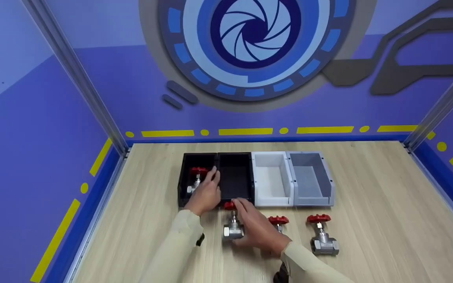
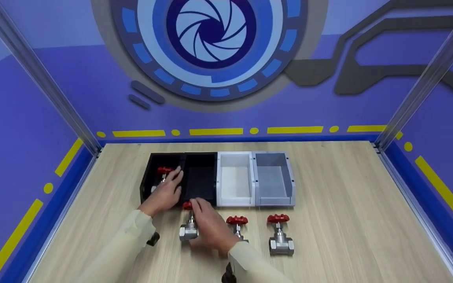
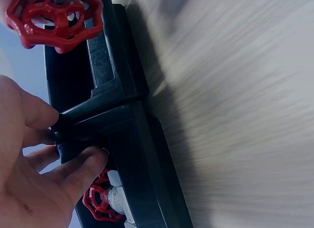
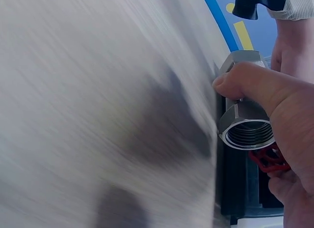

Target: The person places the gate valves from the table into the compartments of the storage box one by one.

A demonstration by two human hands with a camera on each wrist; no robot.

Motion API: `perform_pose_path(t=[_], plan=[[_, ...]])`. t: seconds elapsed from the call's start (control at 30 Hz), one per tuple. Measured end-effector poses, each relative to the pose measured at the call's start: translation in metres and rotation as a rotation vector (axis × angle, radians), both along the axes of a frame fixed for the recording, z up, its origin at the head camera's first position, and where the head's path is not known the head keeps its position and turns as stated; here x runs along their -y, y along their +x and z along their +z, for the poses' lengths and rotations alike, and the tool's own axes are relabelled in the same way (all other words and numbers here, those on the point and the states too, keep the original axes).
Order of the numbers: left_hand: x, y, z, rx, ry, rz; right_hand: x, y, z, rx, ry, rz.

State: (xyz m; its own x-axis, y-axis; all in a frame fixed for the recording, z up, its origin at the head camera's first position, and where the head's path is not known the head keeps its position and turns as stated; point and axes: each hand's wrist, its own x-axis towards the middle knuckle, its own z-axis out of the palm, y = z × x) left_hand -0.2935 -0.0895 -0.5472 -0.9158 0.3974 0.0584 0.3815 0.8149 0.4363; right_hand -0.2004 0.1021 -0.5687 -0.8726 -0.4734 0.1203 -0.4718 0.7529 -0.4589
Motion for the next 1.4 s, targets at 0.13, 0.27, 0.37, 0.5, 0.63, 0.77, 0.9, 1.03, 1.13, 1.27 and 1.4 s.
perform_pose_path(t=[0.13, 0.27, 0.37, 0.5, 0.63, 0.77, 0.9, 1.03, 1.13, 1.27, 1.4], plan=[[0.000, 0.001, 0.001, 0.008, -0.003, 0.009, -0.001, -0.002, 0.001, 0.012, -0.006, -0.003], [0.000, 0.002, 0.001, 0.010, 0.002, 0.014, -0.001, -0.004, 0.003, 0.005, -0.016, -0.006], [0.000, 0.002, 0.002, 0.005, 0.006, 0.012, -0.001, -0.005, 0.004, 0.006, -0.017, -0.013], [0.000, 0.002, 0.001, -0.002, 0.007, 0.013, -0.002, -0.006, 0.007, 0.018, -0.021, -0.015], [-0.001, 0.002, 0.000, -0.011, 0.005, 0.011, -0.002, -0.008, 0.009, 0.024, -0.029, -0.016], [-0.001, 0.001, 0.000, -0.012, 0.005, 0.009, -0.003, -0.011, 0.011, 0.017, -0.031, -0.017], [-0.001, 0.000, -0.001, 0.004, 0.001, 0.013, -0.005, -0.014, 0.014, 0.010, -0.045, -0.016], [-0.001, -0.001, -0.002, 0.018, 0.000, 0.016, -0.006, -0.017, 0.017, 0.006, -0.057, -0.010], [-0.001, -0.001, -0.001, 0.020, 0.005, 0.019, -0.006, -0.020, 0.018, -0.002, -0.052, -0.006], [-0.002, 0.000, 0.000, 0.039, 0.013, 0.029, -0.006, -0.023, 0.020, -0.017, -0.046, -0.004], [-0.002, 0.000, 0.000, 0.034, 0.019, 0.030, -0.007, -0.027, 0.023, -0.046, -0.041, -0.001]])
